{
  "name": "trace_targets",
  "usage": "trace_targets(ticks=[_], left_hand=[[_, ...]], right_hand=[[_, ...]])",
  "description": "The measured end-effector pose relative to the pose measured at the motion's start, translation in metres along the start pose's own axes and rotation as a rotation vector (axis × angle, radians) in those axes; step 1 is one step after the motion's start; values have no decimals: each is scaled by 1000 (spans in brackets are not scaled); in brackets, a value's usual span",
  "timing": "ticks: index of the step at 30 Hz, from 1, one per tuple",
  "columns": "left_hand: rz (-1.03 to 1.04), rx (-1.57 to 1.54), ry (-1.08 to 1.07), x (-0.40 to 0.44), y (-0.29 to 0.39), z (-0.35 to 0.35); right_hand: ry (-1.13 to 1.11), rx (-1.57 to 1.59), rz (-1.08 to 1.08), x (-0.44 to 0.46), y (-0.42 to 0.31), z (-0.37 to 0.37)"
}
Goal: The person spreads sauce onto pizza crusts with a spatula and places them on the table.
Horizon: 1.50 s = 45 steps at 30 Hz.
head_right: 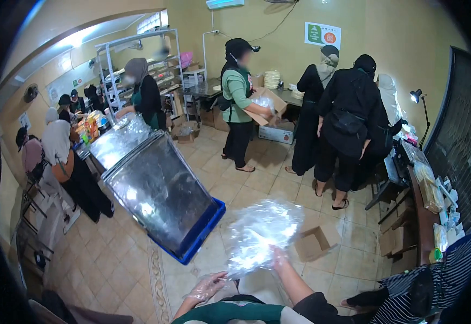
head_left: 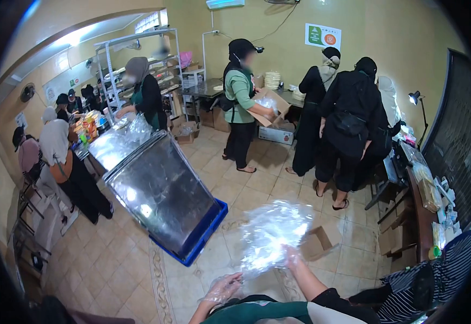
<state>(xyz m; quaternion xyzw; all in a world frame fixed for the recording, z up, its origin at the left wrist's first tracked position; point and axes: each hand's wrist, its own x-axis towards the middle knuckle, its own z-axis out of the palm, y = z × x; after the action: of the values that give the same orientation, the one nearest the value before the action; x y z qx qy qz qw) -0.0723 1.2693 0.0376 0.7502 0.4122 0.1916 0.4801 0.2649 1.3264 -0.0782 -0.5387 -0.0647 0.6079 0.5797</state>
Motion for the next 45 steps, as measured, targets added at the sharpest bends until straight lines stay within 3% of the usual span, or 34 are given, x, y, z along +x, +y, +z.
trace_targets(ticks=[2, 5, 8, 10, 12, 14, 15, 19, 21, 23, 25, 26, 27, 28, 29, 30, 31, 32, 36, 38, 40, 43, 44, 45], left_hand=[[-66, -206, -27, 47, -36, -32], [-65, -132, -65, 122, -39, -87], [-139, -197, -77, 207, -36, -123], [27, -65, -4, 268, -25, -139], [7, -6, -99, 327, -9, -154], [82, -175, -307, 393, -11, -158], [27, -304, -364, 423, -14, -155], [91, -141, -323, 534, -28, -148], [-88, -201, -281, 579, -28, -150], [-91, -223, -255, 618, -3, -166], [-73, -287, -216, 653, 8, -185], [-86, -298, -208, 672, 6, -188], [-242, -552, -85, 692, 2, -190], [-392, -803, 44, 715, -5, -193], [-374, -797, 41, 745, -34, -192], [-373, -804, 45, 768, -33, -197], [-447, -1044, 118, 794, -26, -206], [-523, -1279, 190, 820, -24, -214], [-525, -1294, 256, 921, -35, -238], [-512, -1353, 284, 956, -36, -247], [-542, -1348, 377, 995, -39, -271], [-370, -1430, 325, 1031, -108, -275], [-459, -1373, 486, 1031, -91, -280], [-460, -1390, 504, 1037, -101, -288]], right_hand=[[219, -27, -76, 52, -27, -15], [478, -93, -335, 79, -73, -17], [644, -242, -298, 52, -147, 34], [682, -146, -320, 84, -159, 27], [716, -47, -341, 109, -177, 26], [944, -334, -338, 139, -209, 32], [766, -366, -352, 166, -223, 13], [807, -306, -522, 263, -316, 60], [813, -406, -618, 306, -377, 100], [636, -342, -771, 353, -446, 139], [505, -540, -972, 426, -507, 158], [573, -516, -1056, 476, -527, 169], [605, -540, -1458, 517, -545, 191], [580, -551, -1387, 516, -573, 233], [711, -797, -1365, 508, -600, 272], [674, -738, -1367, 525, -620, 302], [688, -796, -1538, 552, -636, 323], [647, -825, -1514, 562, -653, 351], [610, -915, -1568, 630, -676, 401], [554, -1207, -1446, 658, -679, 408], [443, -1239, -1294, 695, -680, 411], [202, -1110, -1312, 784, -663, 392], [183, -981, -1168, 754, -673, 412], [209, -1017, -997, 746, -674, 421]])
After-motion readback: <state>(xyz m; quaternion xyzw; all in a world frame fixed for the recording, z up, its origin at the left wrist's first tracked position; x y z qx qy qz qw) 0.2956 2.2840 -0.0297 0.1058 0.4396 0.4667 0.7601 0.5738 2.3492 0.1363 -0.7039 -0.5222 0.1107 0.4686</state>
